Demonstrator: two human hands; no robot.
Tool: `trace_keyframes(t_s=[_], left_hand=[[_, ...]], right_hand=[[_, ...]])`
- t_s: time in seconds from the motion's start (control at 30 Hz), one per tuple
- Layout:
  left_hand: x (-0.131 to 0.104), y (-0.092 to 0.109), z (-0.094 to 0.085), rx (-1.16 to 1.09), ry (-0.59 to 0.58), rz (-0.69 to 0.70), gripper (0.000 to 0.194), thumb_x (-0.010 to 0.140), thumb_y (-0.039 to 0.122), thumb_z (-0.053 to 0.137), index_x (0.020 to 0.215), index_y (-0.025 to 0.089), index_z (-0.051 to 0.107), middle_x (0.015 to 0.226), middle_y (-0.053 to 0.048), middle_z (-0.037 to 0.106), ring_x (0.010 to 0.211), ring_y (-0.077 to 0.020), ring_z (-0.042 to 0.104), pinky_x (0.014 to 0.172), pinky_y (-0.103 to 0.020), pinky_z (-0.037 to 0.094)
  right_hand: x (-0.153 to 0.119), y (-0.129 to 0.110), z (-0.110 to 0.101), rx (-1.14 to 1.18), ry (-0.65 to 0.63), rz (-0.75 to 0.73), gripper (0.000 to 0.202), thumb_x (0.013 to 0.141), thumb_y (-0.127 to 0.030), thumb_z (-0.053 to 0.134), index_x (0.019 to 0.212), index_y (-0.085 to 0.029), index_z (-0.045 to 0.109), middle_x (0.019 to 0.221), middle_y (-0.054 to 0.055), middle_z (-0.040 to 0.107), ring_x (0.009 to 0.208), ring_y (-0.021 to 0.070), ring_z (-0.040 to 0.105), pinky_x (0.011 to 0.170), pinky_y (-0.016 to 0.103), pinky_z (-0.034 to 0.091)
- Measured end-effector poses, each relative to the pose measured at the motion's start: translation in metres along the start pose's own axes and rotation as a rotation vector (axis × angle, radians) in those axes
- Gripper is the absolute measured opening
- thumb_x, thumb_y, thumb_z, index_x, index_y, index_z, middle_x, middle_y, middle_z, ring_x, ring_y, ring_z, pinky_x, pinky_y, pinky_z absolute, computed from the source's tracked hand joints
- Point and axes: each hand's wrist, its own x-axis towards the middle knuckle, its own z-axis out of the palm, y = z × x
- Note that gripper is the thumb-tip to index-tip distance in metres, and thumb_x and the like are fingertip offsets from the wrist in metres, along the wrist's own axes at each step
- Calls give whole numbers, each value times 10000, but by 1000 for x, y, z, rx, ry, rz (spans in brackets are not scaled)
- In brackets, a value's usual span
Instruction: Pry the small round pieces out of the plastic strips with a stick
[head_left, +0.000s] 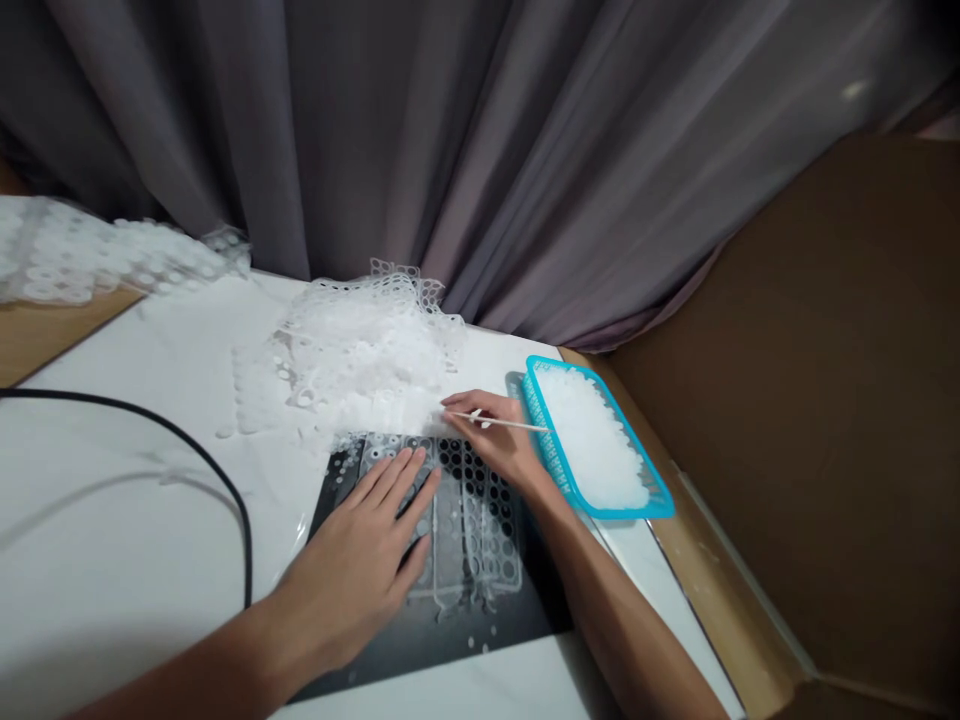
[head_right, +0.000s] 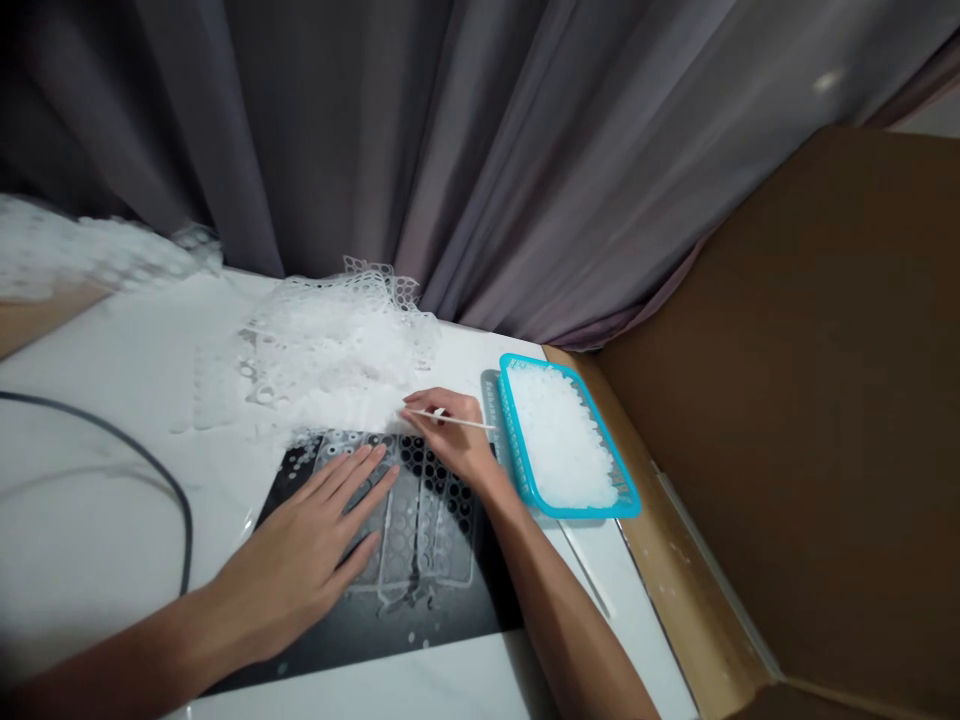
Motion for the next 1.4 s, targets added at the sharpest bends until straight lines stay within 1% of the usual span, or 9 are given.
trace_keyframes(t_s=[0.1, 0.27, 0.87, 0.97, 1.07, 1.13, 1.23, 1.33, 1.4], left_hand=[[0, 0, 1, 10, -11, -1, 664, 1125, 421, 481, 1745, 235, 332, 1821, -85, 296, 1674, -310, 321, 1362, -512, 304], [0, -1, 1, 38, -34, 10, 633, 1126, 443, 482, 1703, 190, 418, 1810, -123, 311, 1672, -316, 326, 1363, -509, 297], [-1, 0, -3, 22, -70, -4, 661, 1136, 421, 454, 1747, 208, 321, 1839, -100, 233, 1697, -305, 257, 1394, -490, 221], [-1, 0, -3, 22, -84, 2, 671, 1132, 422, 466, 1749, 208, 313, 1841, -105, 220, 1698, -308, 251, 1393, -495, 226], [0, 0, -4, 30, -101, -4, 668, 1133, 413, 461, 1751, 213, 306, 1841, -107, 220, 1699, -311, 249, 1387, -504, 242], [0, 0, -5, 36, -109, -2, 671, 1131, 405, 464, 1754, 219, 299, 1837, -109, 232, 1695, -312, 258, 1383, -505, 256], [-1, 0, -5, 34, -101, 1, 688, 1127, 409, 477, 1762, 237, 275, 1833, -105, 241, 1687, -307, 283, 1378, -495, 272], [-3, -1, -3, 24, -72, -8, 690, 1141, 425, 451, 1773, 254, 235, 1834, -94, 239, 1685, -302, 289, 1375, -490, 282], [-4, -1, -1, 15, -57, -4, 699, 1147, 434, 435, 1780, 249, 203, 1833, -99, 237, 1685, -310, 287, 1373, -497, 285]], right_hand=[[-5, 2, 9, -80, -113, -81, 154, 1018, -362, 758, 929, -262, 833, 1201, 55, 844, 1037, 230, 797, 885, 345, 606], [-7, 15, 22, -219, -130, -175, 127, 1048, -303, 720, 1014, -287, 841, 1243, 48, 839, 1129, 238, 779, 1006, 392, 601], [-8, 24, 22, -239, -133, -304, 162, 1059, -230, 687, 970, -253, 820, 1277, 70, 826, 1073, 251, 773, 970, 411, 616], [-9, 25, 24, -179, -90, -271, 209, 1077, -236, 642, 987, -254, 829, 1272, 79, 828, 1097, 258, 783, 990, 423, 617], [-10, 24, 24, -23, 21, -140, 153, 1036, -287, 710, 958, -263, 840, 1192, 59, 852, 1064, 259, 808, 984, 410, 628], [-9, 25, 22, 37, 117, -71, 149, 1011, -339, 747, 931, -253, 838, 1123, 64, 864, 972, 256, 822, 894, 390, 649], [-5, 26, 17, 62, 253, -35, 290, 1030, -405, 713, 818, -223, 792, 1025, 102, 863, 906, 262, 821, 747, 358, 645], [1, 18, -4, 62, 357, -12, 391, 1027, -452, 702, 712, -223, 725, 909, 118, 844, 975, 289, 818, 754, 358, 638], [5, 9, -32, -46, 360, 15, 345, 1001, -478, 724, 777, -219, 769, 947, 119, 847, 933, 285, 810, 756, 364, 630]])
